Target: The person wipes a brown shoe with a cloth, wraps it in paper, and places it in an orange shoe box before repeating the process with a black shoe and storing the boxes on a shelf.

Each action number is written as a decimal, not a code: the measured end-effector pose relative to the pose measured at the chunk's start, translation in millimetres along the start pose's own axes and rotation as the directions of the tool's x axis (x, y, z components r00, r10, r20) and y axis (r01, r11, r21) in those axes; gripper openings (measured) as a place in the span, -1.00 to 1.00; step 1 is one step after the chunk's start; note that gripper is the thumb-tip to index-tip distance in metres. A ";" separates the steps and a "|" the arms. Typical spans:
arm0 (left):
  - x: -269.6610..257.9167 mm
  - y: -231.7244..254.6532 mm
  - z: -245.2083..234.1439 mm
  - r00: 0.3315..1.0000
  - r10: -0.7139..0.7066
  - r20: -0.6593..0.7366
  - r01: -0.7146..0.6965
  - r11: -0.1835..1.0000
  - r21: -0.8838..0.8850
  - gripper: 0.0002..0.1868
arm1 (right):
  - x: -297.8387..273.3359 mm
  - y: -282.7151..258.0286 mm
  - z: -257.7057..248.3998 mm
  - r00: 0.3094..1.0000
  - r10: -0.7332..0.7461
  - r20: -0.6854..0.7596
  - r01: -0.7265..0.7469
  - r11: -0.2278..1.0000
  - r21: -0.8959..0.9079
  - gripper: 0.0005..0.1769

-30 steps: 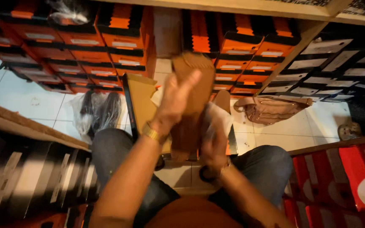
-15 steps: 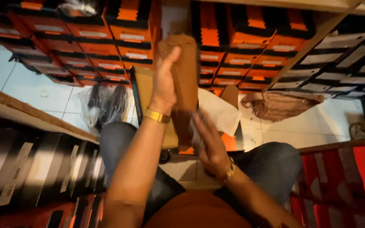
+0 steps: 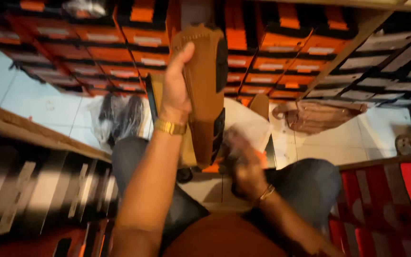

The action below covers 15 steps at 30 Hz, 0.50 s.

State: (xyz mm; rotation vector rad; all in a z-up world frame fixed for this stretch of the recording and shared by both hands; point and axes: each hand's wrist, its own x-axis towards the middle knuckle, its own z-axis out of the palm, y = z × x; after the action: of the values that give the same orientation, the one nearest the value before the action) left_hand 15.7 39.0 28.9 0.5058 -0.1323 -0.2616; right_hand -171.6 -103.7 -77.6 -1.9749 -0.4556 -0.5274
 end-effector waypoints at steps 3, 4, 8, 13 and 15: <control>-1.4 -8.9 -4.3 0.940 -0.224 0.257 0.250 0.966 -0.072 -0.47 | 35.8 -15.5 -23.1 0.967 -0.118 -0.225 0.119 0.993 -0.006 -0.45; 0.6 -22.4 -7.3 0.966 -0.216 0.145 0.232 0.967 -0.106 -0.56 | 45.5 -14.2 -27.3 0.976 -0.163 -0.144 0.159 0.987 -0.037 -0.47; -6.2 -22.2 -1.1 0.864 -0.406 0.299 0.476 0.852 -0.220 -0.54 | 49.8 -0.5 -27.5 0.960 -0.281 0.002 0.278 0.951 -0.135 -0.34; -11.4 -30.1 2.1 0.925 -0.363 0.114 0.358 0.932 0.062 -0.61 | 41.7 56.4 -51.1 0.896 0.082 -0.436 -0.199 0.953 -0.230 -0.51; -10.5 -37.5 20.7 0.928 -0.366 0.067 0.334 0.899 0.283 -0.61 | 90.9 4.6 -60.6 0.861 -0.052 -0.507 0.012 0.997 -0.081 -0.53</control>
State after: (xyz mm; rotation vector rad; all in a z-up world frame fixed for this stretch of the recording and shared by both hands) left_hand -6.4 0.8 27.7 0.7845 -0.1941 -0.6348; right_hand -103.5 -152.0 -6.9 -1.8045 -0.1332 -1.0671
